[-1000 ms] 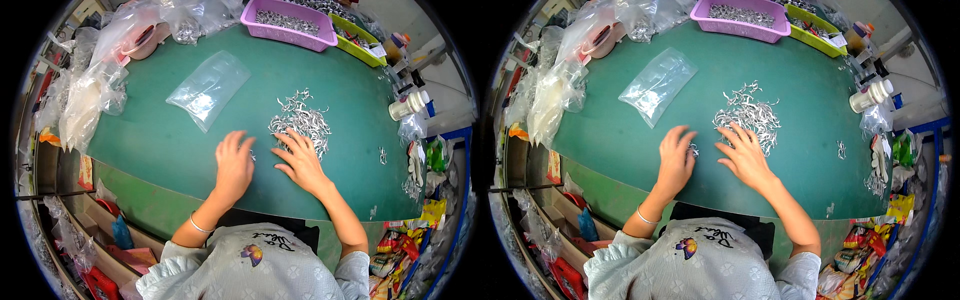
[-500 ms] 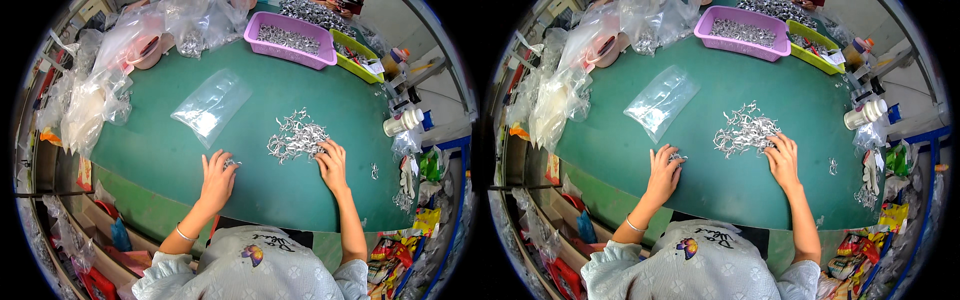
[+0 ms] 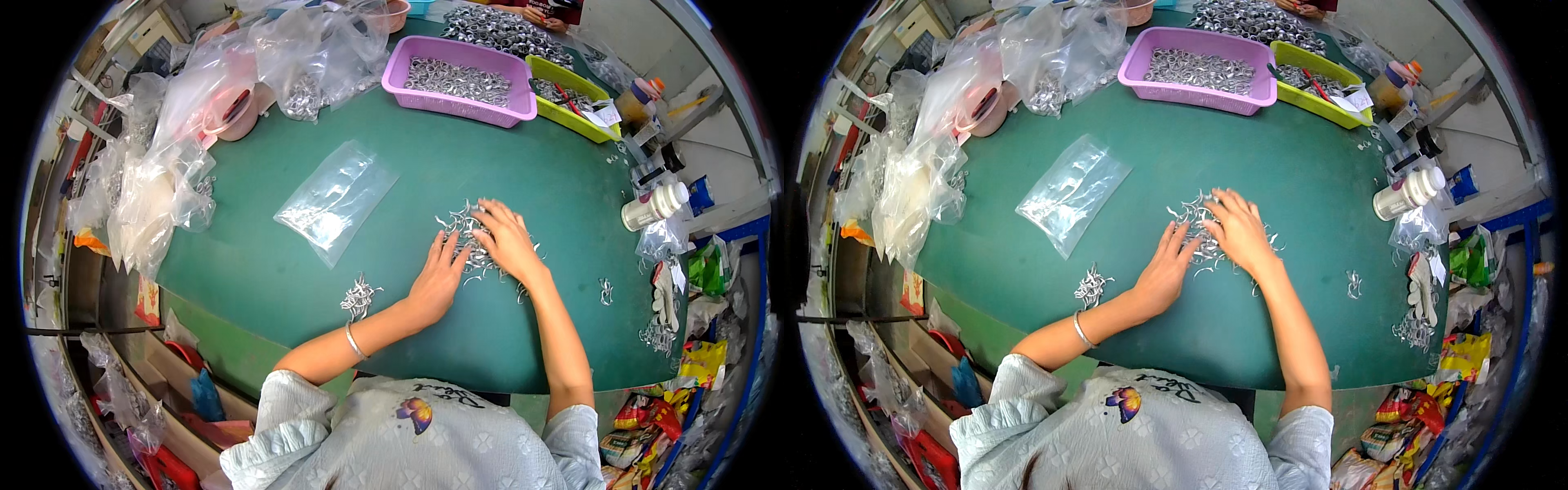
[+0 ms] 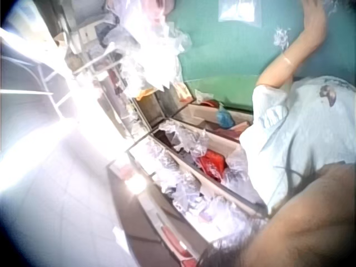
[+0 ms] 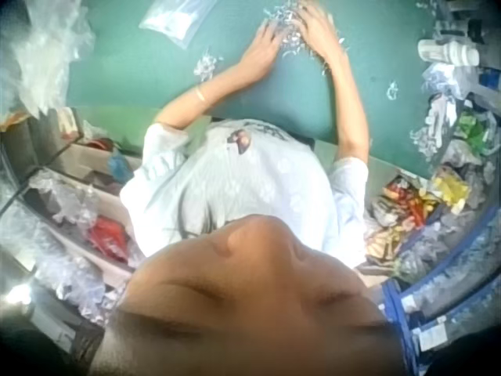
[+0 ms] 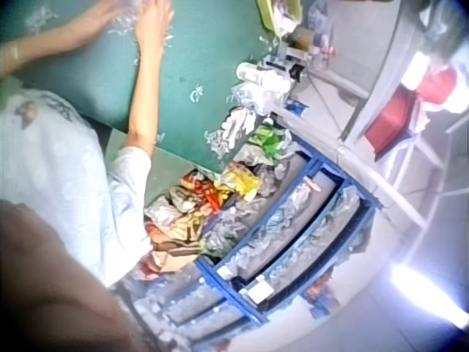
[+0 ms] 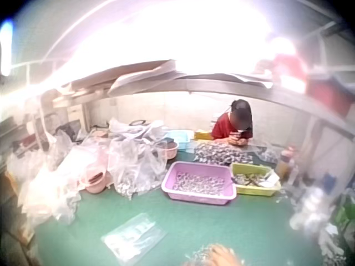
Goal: The person picks up silver curved metal clips from a central pile on a green table and places them into a purple plastic bin one by one.
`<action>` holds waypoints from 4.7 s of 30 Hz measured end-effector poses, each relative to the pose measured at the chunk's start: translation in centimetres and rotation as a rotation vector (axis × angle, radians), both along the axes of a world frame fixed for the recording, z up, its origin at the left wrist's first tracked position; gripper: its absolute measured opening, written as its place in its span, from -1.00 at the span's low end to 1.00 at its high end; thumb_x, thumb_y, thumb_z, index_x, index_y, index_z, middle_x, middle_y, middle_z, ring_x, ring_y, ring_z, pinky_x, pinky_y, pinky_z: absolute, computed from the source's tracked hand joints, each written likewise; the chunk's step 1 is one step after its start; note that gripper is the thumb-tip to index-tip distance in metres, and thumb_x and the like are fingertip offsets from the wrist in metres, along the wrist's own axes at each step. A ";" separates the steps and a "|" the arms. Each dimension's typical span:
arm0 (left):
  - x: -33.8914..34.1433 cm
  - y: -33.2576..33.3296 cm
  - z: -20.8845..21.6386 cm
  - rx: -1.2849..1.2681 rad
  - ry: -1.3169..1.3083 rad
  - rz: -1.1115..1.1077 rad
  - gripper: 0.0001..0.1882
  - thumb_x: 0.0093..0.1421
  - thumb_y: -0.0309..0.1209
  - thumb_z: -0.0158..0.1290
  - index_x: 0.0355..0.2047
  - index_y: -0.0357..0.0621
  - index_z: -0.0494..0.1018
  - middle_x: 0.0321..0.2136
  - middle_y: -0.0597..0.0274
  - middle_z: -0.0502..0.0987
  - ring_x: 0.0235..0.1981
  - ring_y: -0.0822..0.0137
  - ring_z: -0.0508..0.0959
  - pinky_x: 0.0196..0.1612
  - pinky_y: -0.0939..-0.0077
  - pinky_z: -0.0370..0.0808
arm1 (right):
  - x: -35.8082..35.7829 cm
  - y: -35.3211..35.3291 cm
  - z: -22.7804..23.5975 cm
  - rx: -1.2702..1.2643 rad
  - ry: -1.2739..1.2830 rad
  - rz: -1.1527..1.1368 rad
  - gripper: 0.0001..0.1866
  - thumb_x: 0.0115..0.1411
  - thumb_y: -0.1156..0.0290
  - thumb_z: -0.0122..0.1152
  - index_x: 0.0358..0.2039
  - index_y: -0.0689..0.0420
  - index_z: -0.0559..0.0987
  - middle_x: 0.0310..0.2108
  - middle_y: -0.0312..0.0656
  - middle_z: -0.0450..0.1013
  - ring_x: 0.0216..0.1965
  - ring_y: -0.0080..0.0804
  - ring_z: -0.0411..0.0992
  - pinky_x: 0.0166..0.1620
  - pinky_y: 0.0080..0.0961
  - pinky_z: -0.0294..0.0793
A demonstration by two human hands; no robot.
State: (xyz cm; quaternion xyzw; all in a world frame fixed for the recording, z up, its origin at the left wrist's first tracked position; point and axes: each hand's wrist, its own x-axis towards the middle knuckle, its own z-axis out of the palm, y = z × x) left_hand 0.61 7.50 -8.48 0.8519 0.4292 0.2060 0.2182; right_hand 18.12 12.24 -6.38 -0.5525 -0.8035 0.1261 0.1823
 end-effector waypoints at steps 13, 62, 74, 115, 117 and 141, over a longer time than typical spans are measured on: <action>0.4 2.2 1.3 0.031 -0.111 0.153 -0.49 0.03 -0.58 -0.02 0.03 -0.28 0.16 0.10 -0.15 0.07 0.14 -0.20 0.05 0.14 0.10 0.09 | 4.7 -7.1 2.8 -0.040 0.190 -0.008 -0.75 -0.08 0.41 0.24 -0.33 0.17 0.51 -0.18 -0.20 0.42 0.01 -0.24 0.26 0.03 -0.27 0.16; 0.6 -5.9 11.7 -0.967 -1.281 0.014 -0.86 0.05 -0.62 0.04 -0.35 -0.44 0.44 -0.47 0.04 0.53 -0.46 0.35 0.55 -0.36 0.57 0.52 | -2.4 -15.1 9.9 -0.210 1.580 -0.242 -0.93 0.06 0.63 0.08 -0.42 0.34 0.50 -0.44 -0.12 0.41 -0.38 -0.44 0.36 -0.27 -0.57 0.35; 0.4 -6.3 13.0 -1.060 -1.294 -0.019 -0.92 0.03 -0.70 0.01 -0.42 -0.46 0.45 -0.45 -0.01 0.50 -0.47 0.29 0.54 -0.37 0.52 0.51 | -2.8 -15.9 10.7 -0.123 1.591 -0.204 -0.91 0.09 0.56 0.08 -0.44 0.33 0.47 -0.47 -0.09 0.39 -0.41 -0.40 0.32 -0.33 -0.55 0.36; 0.2 -6.2 15.4 -1.089 -1.372 -0.396 -0.83 0.07 -0.72 -0.07 -0.31 -0.43 0.45 -0.27 -0.01 0.44 -0.29 0.29 0.50 -0.21 0.50 0.47 | -0.8 -18.6 16.9 0.676 -0.037 0.025 -0.65 -0.20 0.49 0.34 -0.31 0.00 0.52 -0.37 -0.38 0.48 -0.43 -0.51 0.30 -0.39 -0.59 0.19; 0.2 -6.2 15.4 -1.086 -1.372 -0.404 -0.83 0.07 -0.72 -0.07 -0.31 -0.43 0.45 -0.27 -0.01 0.44 -0.29 0.29 0.50 -0.21 0.50 0.46 | -0.8 -18.6 16.6 0.688 -0.027 0.015 -0.65 -0.20 0.48 0.35 -0.32 -0.01 0.52 -0.37 -0.39 0.48 -0.44 -0.52 0.30 -0.40 -0.59 0.20; 0.1 -6.3 15.3 -0.938 -1.355 -0.479 -0.84 0.10 -0.63 -0.03 -0.30 -0.36 0.48 -0.31 0.09 0.47 -0.35 0.42 0.50 -0.27 0.64 0.47 | -1.4 -18.6 16.0 0.759 0.009 0.029 -0.61 -0.21 0.48 0.40 -0.31 -0.06 0.50 -0.41 -0.47 0.47 -0.47 -0.57 0.28 -0.45 -0.65 0.18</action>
